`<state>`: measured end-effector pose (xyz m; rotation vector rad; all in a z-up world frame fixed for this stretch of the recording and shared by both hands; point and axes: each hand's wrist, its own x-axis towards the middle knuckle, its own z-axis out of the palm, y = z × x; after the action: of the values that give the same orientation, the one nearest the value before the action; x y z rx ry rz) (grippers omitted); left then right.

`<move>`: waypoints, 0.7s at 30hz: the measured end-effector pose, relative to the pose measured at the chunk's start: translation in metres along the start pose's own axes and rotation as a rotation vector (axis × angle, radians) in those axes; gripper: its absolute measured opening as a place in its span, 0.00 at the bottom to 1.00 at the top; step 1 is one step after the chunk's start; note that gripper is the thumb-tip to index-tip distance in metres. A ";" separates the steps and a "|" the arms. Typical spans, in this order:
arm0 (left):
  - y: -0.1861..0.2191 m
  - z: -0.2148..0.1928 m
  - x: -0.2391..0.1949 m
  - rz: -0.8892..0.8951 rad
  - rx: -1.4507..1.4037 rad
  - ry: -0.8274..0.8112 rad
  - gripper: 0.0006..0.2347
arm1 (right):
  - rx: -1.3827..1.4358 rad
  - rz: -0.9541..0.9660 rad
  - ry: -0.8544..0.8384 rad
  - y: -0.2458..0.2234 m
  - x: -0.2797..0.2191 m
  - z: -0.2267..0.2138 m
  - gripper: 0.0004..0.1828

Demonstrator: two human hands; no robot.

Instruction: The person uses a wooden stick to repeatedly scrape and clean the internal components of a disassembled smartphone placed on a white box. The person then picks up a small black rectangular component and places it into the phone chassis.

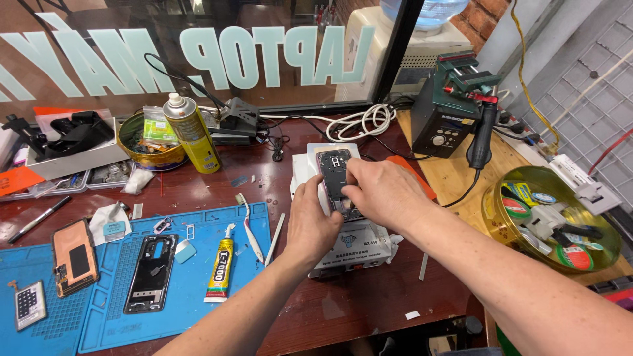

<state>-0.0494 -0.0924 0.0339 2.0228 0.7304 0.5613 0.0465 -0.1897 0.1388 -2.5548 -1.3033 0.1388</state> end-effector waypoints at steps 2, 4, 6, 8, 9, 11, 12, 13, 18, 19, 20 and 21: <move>-0.001 -0.001 -0.006 -0.004 0.045 0.030 0.25 | -0.028 0.018 -0.060 -0.005 0.002 -0.002 0.10; -0.001 -0.002 -0.014 0.026 0.090 0.051 0.16 | -0.036 -0.016 -0.040 -0.007 0.001 -0.002 0.09; -0.006 -0.003 -0.021 0.080 0.137 0.069 0.09 | -0.022 -0.113 0.057 -0.009 0.000 0.002 0.06; -0.011 -0.003 -0.025 0.103 0.106 0.070 0.08 | -0.091 -0.044 0.007 -0.012 0.000 0.005 0.09; -0.016 -0.003 -0.025 0.115 0.090 0.070 0.08 | -0.125 -0.009 -0.017 -0.014 0.000 0.006 0.11; -0.028 -0.001 -0.024 0.135 0.011 0.111 0.09 | -0.138 0.011 -0.017 -0.013 -0.001 0.006 0.11; -0.036 -0.002 -0.020 0.143 -0.026 0.132 0.09 | -0.142 0.020 -0.018 -0.013 0.000 0.006 0.12; -0.045 -0.004 -0.015 0.064 -0.042 0.157 0.09 | -0.081 0.005 -0.019 -0.013 0.001 0.005 0.10; -0.092 -0.008 0.035 -0.071 0.019 0.118 0.11 | -0.091 0.003 0.028 -0.012 -0.003 0.005 0.12; -0.097 -0.007 0.043 -0.090 0.043 0.067 0.12 | -0.080 0.022 0.026 -0.012 -0.005 0.005 0.12; -0.100 -0.005 0.054 -0.104 0.064 0.015 0.12 | -0.071 0.042 0.028 -0.011 -0.006 0.004 0.13; -0.100 -0.003 0.065 -0.118 0.085 -0.037 0.13 | -0.062 0.063 0.029 -0.011 -0.007 0.003 0.14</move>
<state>-0.0323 -0.0034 -0.0436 2.0470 0.8582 0.4296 0.0336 -0.1886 0.1382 -2.6411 -1.2357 0.0742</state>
